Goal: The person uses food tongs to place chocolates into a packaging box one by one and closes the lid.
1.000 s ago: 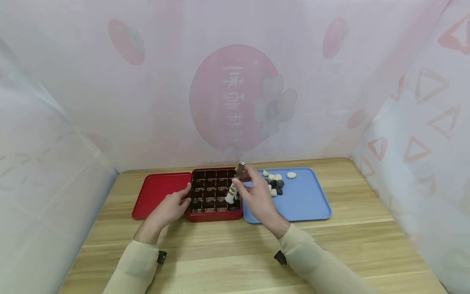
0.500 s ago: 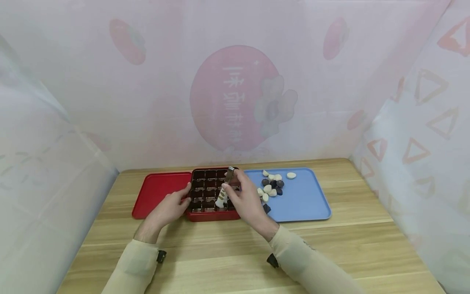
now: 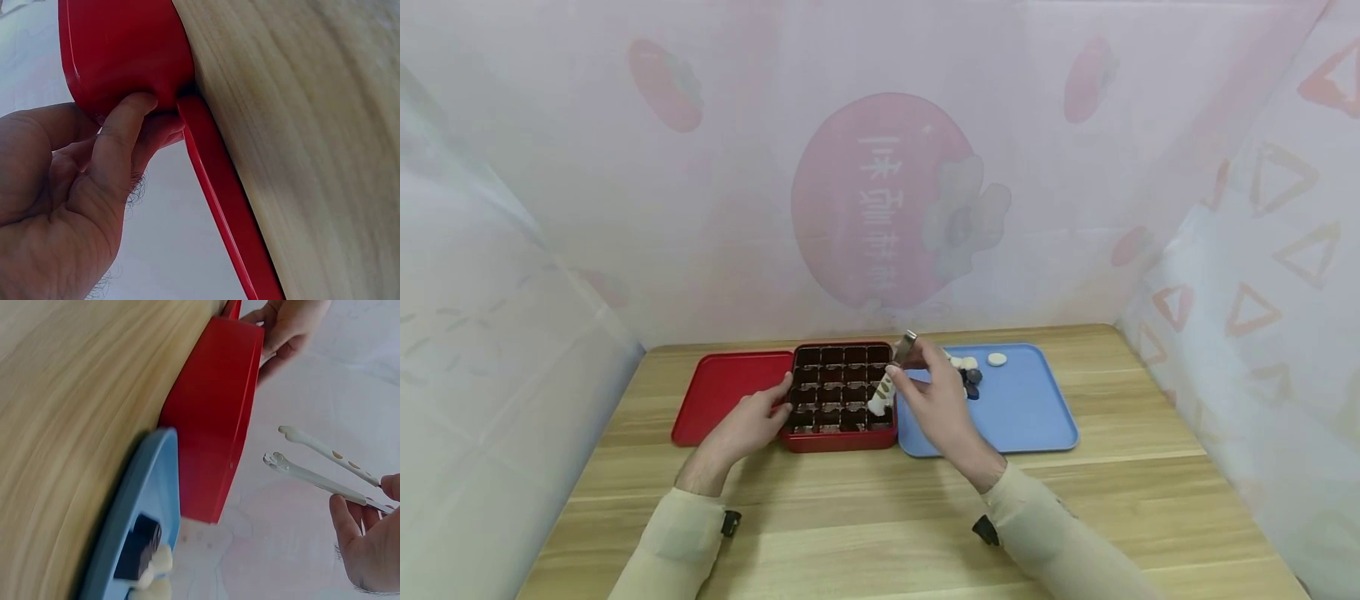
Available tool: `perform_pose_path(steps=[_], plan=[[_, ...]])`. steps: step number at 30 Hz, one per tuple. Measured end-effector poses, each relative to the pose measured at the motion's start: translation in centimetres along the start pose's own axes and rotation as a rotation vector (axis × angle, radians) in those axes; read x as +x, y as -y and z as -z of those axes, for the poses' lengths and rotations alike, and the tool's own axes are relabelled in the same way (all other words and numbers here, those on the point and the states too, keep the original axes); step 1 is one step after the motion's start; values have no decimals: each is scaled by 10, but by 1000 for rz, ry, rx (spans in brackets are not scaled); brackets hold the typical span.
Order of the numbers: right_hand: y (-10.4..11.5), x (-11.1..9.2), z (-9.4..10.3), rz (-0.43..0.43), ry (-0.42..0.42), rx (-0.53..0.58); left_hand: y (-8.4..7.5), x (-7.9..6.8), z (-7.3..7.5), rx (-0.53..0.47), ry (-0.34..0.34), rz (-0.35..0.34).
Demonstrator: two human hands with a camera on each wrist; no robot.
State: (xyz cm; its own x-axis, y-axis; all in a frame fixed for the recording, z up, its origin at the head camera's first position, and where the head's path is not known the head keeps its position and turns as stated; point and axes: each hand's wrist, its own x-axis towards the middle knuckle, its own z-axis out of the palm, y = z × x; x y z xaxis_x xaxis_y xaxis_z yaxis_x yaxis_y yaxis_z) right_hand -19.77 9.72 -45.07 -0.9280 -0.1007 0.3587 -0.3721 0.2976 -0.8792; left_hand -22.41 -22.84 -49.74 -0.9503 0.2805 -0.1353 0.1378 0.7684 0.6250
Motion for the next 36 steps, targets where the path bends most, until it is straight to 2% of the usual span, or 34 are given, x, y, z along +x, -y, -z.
perform_pose_path(steps=[9,16,36], plan=[[-10,-4,28,-17,-9,-70,1,0,0,20,-9,-10],[-20,-9,43,-40,32,-103,1,0,0,32,-11,-11],[-48,-20,66,-50,71,-273,0,-1,1,10,-12,-11]])
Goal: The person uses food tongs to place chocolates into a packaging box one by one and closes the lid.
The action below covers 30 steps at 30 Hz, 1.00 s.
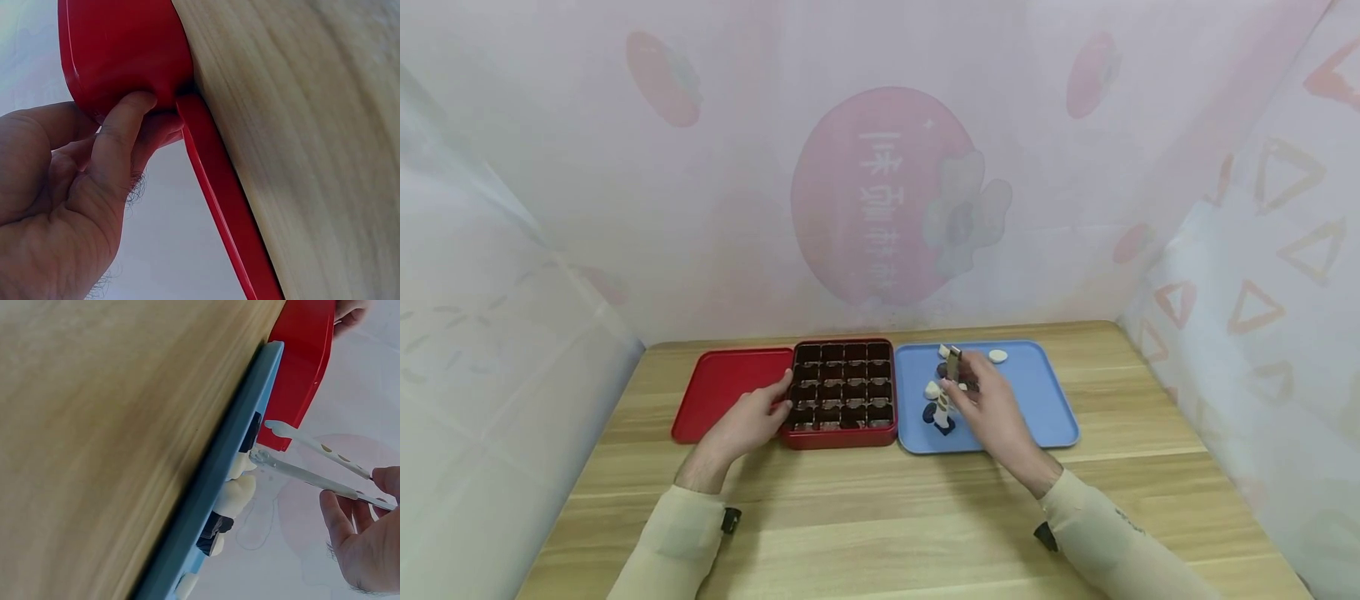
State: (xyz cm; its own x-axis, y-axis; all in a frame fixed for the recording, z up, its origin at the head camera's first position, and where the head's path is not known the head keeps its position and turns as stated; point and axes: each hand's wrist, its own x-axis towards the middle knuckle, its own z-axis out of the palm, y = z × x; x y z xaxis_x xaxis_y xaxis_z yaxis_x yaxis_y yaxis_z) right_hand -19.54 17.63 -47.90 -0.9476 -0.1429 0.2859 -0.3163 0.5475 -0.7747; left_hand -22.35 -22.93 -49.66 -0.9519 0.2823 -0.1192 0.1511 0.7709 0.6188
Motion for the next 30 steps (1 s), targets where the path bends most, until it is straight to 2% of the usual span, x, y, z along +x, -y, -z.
perform_pose_path(steps=[24,30], plan=[[-4,-3,-8,34,22,-120,0,1,0,16,3,-9],[-2,-1,-6,40,18,-109,0,0,1,30,-1,-4]])
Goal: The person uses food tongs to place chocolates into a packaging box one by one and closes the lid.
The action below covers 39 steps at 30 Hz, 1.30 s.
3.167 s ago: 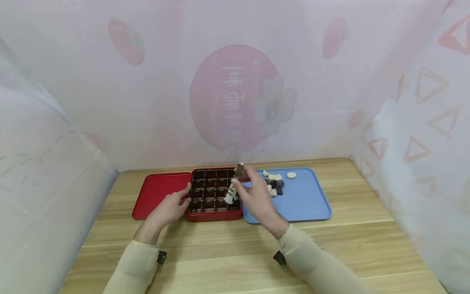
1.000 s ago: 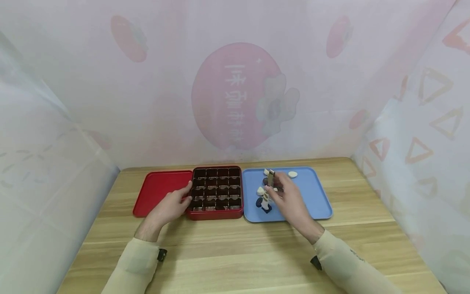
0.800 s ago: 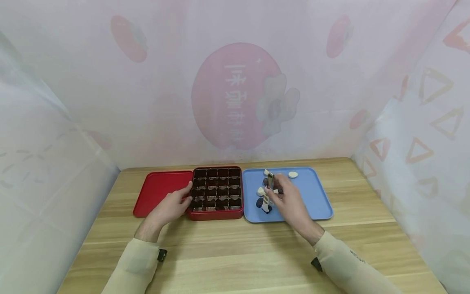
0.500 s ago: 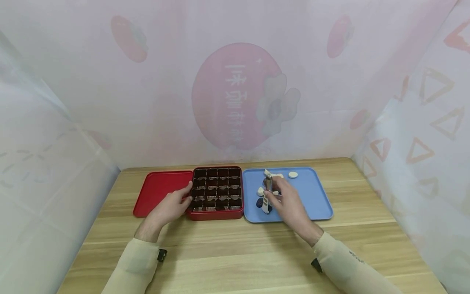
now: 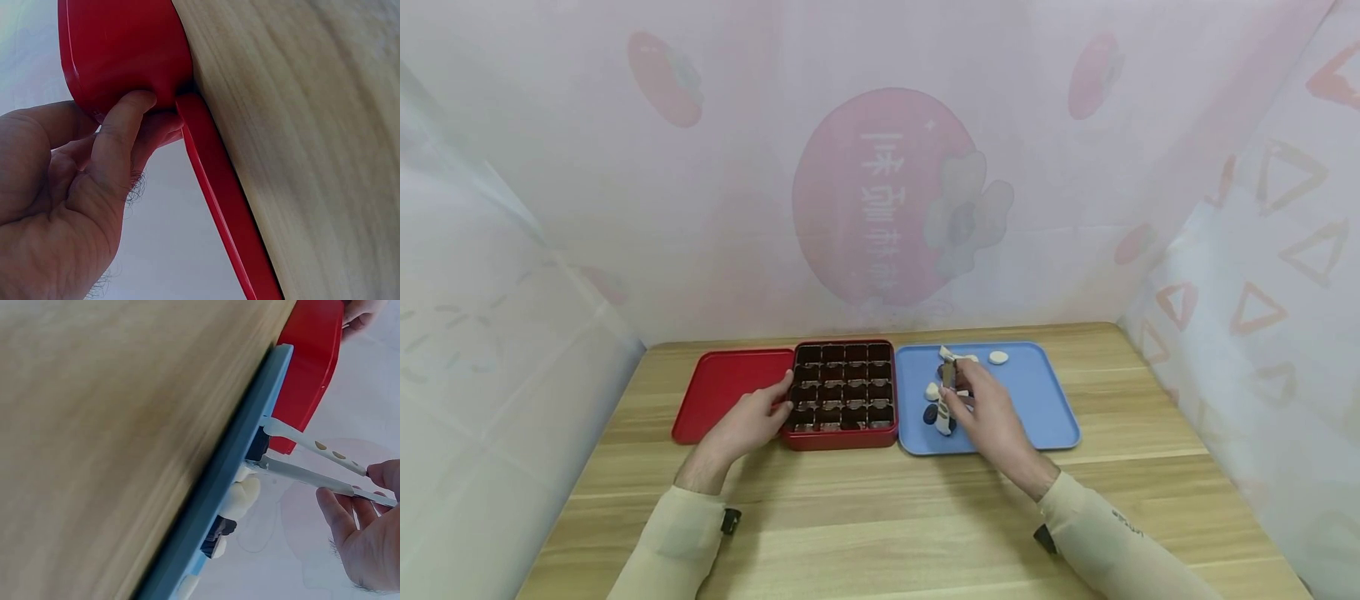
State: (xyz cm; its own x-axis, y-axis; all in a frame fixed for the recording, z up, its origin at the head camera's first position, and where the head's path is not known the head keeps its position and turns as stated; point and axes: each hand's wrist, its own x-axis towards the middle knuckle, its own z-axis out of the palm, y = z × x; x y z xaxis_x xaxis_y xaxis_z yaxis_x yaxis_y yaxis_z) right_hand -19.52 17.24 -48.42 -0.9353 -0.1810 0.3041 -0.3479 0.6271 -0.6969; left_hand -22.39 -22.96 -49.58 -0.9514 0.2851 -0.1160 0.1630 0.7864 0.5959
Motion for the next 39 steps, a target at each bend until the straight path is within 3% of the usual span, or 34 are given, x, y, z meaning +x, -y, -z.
perform_pose_path(steps=[8,17,39], plan=[[11,5,4,35,-27,20,0,0,-1,7,-3,-3],[41,17,1,78,-69,71,-1,0,1,12,-7,-2],[94,35,-51,124,16,231,-3,-1,2,2,-2,5]])
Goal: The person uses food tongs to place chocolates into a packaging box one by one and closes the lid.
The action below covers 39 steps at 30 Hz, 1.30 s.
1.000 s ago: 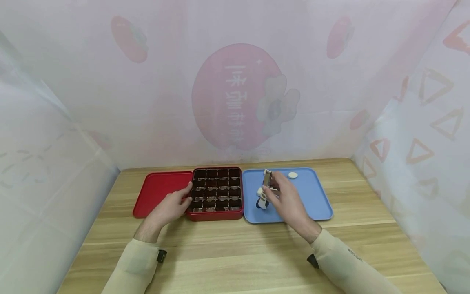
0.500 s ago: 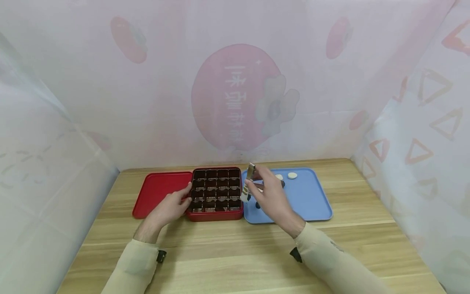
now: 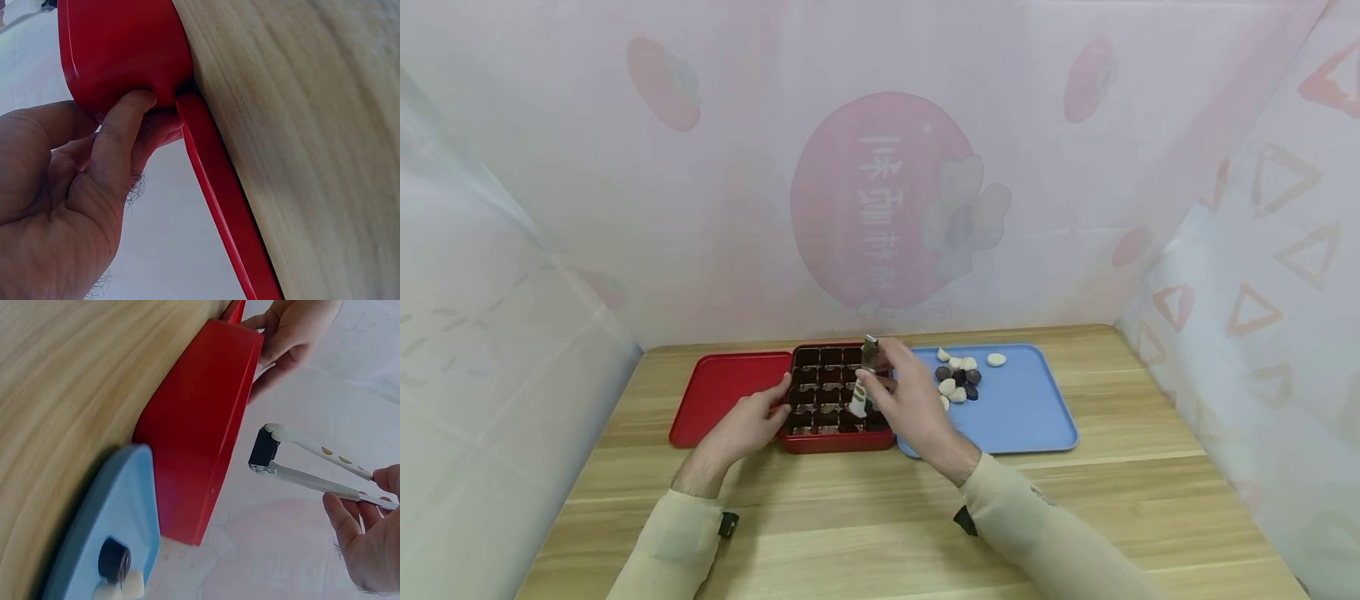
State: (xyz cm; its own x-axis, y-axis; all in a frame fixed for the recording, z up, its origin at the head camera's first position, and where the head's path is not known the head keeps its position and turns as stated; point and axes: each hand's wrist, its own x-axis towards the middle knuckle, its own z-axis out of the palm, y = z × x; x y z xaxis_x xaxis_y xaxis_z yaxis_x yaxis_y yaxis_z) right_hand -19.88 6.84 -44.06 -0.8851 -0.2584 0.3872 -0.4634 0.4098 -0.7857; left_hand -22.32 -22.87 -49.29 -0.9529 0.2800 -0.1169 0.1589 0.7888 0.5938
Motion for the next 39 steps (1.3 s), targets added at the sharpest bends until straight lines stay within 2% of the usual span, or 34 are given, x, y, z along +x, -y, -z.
perform_pose_path(steps=[13,22,31,36,39], plan=[[8,4,-38,-4,15,37,-2,-1,1,20,-17,-8],[6,6,-51,-30,24,35,-1,-1,1,23,-18,-20],[1,7,-48,-44,31,105,-1,0,1,17,-12,-15],[-1,6,-36,-53,25,177,-1,0,1,17,-12,-9],[-1,3,-25,-68,10,183,-1,0,1,9,-9,-8]])
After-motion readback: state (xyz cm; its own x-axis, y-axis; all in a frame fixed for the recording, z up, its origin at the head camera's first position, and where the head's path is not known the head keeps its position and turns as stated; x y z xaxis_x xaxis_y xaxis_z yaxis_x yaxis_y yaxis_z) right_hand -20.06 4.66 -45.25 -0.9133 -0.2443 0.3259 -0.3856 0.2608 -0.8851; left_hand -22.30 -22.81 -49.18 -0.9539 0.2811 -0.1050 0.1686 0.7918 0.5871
